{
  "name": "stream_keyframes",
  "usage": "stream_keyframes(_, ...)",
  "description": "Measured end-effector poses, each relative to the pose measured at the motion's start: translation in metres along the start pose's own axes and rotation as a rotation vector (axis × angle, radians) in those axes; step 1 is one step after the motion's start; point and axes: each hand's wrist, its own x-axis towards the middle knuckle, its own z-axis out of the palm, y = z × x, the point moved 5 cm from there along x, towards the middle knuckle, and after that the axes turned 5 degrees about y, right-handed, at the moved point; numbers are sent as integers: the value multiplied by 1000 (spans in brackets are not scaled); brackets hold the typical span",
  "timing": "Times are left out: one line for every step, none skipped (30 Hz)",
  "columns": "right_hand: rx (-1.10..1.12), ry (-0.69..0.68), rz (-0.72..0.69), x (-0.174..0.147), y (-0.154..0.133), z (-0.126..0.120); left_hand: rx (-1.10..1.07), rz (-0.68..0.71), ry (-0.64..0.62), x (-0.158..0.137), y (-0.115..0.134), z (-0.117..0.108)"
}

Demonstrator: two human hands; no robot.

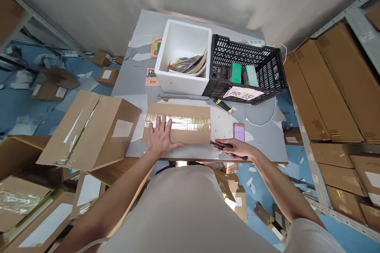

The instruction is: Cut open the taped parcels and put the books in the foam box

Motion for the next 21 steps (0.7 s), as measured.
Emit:
stream_keyframes(8,35,-4,-5,4,2,-4,6,7,0,0,0)
stream_keyframes(20,68,-2,-10,8,2,-7,10,17,-1,0,0)
stream_keyframes(36,93,5,-17,13,1,-10,13,30,-2,0,0)
stream_keyframes(55,115,16,-23,18,-2,-13,18,44,-3,0,-1)
stream_keyframes(78,147,25,-29,23,-5,-15,25,60,-4,0,-1)
stream_keyframes(102,195,30,-35,28,-10,-19,32,78,-5,0,-2)
stream_keyframes(126,262,23,-38,33,-16,-23,40,97,-6,0,-3)
stream_keyframes(150,350,1,-40,36,-21,-29,52,117,-8,0,-3)
stream_keyframes(174,451,-31,-39,38,-25,-38,70,137,-10,-1,-4)
stream_keyframes(199,553,-72,-35,38,-27,-49,93,157,-11,-1,-4)
stream_keyframes(228,639,-115,-29,37,-27,-61,121,175,-13,-1,-4)
stream_keyframes(264,699,-153,-20,36,-24,-73,149,194,-14,-1,-5)
stream_keyframes(307,735,-181,-11,34,-19,-84,173,211,-15,-2,-5)
stream_keyframes(351,748,-197,0,32,-13,-93,190,226,-16,-3,-6)
stream_keyframes(392,749,-206,10,30,-6,-100,201,238,-17,-3,-6)
stream_keyframes(420,744,-213,19,28,0,-106,208,249,-17,-4,-7)
stream_keyframes(437,745,-221,25,27,4,-110,214,257,-18,-5,-8)
stream_keyframes(438,754,-233,30,26,7,-113,225,261,-18,-5,-9)
stream_keyframes(421,763,-250,33,25,8,-116,238,262,-19,-5,-10)
stream_keyframes(386,776,-273,35,25,8,-118,250,263,-19,-5,-11)
stream_keyframes(333,798,-296,36,25,7,-121,261,263,-20,-5,-12)
